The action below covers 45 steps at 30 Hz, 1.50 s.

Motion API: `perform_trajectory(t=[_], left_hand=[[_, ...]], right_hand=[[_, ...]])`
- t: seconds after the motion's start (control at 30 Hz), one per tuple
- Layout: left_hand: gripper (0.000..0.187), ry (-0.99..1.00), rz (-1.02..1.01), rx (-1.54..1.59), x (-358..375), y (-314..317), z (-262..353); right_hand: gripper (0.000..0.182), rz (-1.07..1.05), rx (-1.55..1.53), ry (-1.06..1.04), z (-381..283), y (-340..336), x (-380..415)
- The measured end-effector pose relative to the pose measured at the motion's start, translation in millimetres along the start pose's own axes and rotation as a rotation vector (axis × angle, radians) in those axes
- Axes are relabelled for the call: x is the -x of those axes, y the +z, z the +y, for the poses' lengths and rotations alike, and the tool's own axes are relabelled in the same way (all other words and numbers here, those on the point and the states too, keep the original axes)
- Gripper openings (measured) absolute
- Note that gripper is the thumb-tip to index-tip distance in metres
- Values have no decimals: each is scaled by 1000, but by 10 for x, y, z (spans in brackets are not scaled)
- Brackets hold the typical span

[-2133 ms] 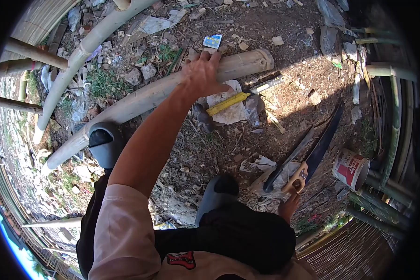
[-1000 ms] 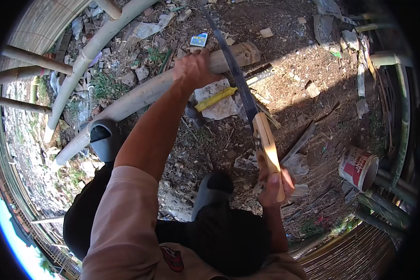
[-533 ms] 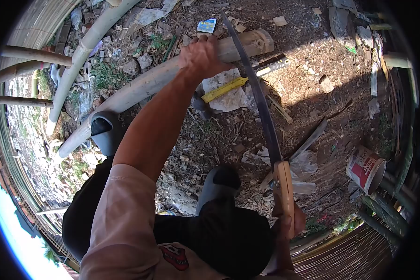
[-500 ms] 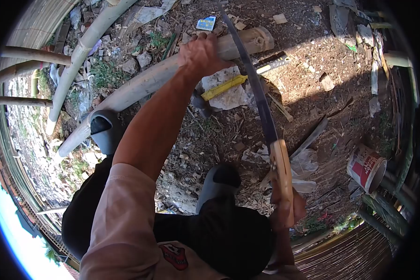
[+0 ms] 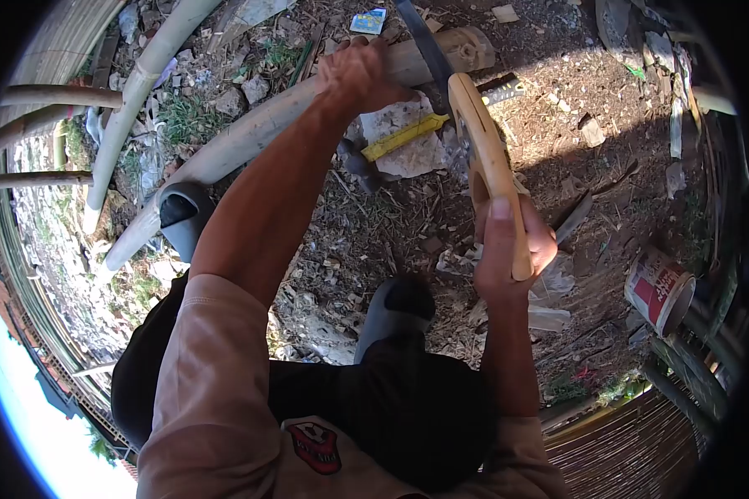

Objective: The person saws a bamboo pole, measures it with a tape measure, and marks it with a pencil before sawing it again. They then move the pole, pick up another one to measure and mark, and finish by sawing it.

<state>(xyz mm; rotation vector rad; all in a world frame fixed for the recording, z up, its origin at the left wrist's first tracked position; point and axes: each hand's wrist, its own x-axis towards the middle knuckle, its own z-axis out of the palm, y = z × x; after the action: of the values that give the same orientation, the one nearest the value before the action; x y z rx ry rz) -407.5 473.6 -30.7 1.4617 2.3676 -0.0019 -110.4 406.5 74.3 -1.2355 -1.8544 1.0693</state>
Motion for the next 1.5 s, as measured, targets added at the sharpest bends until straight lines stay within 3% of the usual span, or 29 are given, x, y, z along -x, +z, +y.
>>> perform_trajectory(t=[0.03, 0.1, 0.17, 0.23, 0.27, 0.3, 0.4, 0.47, 0.57, 0.63, 0.67, 0.73, 0.83, 0.9, 0.97, 1.03, 1.1, 1.17, 1.2, 1.23, 1.37, 1.5], left_hand=[[106, 0, -3, 1, -20, -45, -12], [106, 40, -116, 39, -45, -61, -31], [106, -16, -67, -15, -66, 24, -47], [109, 76, 106, -26, -55, 220, -82], [110, 2, -13, -38, -12, 68, 3], [110, 12, -5, -39, -32, -40, 34], [108, 26, -136, 33, -78, -97, -61], [108, 2, -120, 19, -93, -44, -67], [106, -66, -120, -8, -3, -24, -17], [105, -54, -71, -8, -20, -38, 12], [106, -63, -128, 20, -29, -112, 4], [106, -61, -54, -9, -47, -170, -3], [106, -47, -33, -51, -32, -189, -3], [104, -61, -186, 32, -33, -207, 10], [104, -60, -154, 34, -12, -217, 36], [103, -71, -128, 25, -4, -169, 24], [106, -70, -182, 21, -66, -124, -3], [106, -60, -123, -6, -53, -158, -9], [107, -40, -73, -29, -20, -121, 13], [107, -35, -83, -26, 4, -92, 25], [114, -32, -80, -29, -77, -86, -21], [115, -25, -55, -30, -40, -61, -24]], right_hand=[[19, -47, -21, 68, -28, 26, -49], [47, -62, -60, 95, -164, -524, 483], [55, 36, -13, 316, -324, -884, 951], [52, -51, -74, 187, -176, -715, 760], [52, -69, -37, 105, -160, -378, 391], [51, -103, 42, 51, -81, -52, 46], [47, -104, -27, 95, -7, -54, 156], [42, 21, -31, 167, -244, -507, 675], [45, -168, 91, 176, -333, -650, 696], [42, -17, -184, 70, 36, -34, 94], [35, -54, -149, 42, 38, 221, -161], [29, -93, -114, -19, 25, 378, -421], [19, 7, -226, -5, 43, 356, -394], [18, -41, -304, 188, -16, 273, -439], [17, -40, -256, 143, 2, 276, -424], [14, 4, -57, -146, -148, 381, -391], [21, 37, -47, -158, -182, 397, -352], [43, -24, -252, 108, -188, 168, -234], [50, 1, -253, 134, -232, 44, -155], [52, 59, -459, -10, -194, 14, -130], [54, 194, -128, -272, -17, -508, -18], [54, 366, 315, -251, 388, -851, -13]])
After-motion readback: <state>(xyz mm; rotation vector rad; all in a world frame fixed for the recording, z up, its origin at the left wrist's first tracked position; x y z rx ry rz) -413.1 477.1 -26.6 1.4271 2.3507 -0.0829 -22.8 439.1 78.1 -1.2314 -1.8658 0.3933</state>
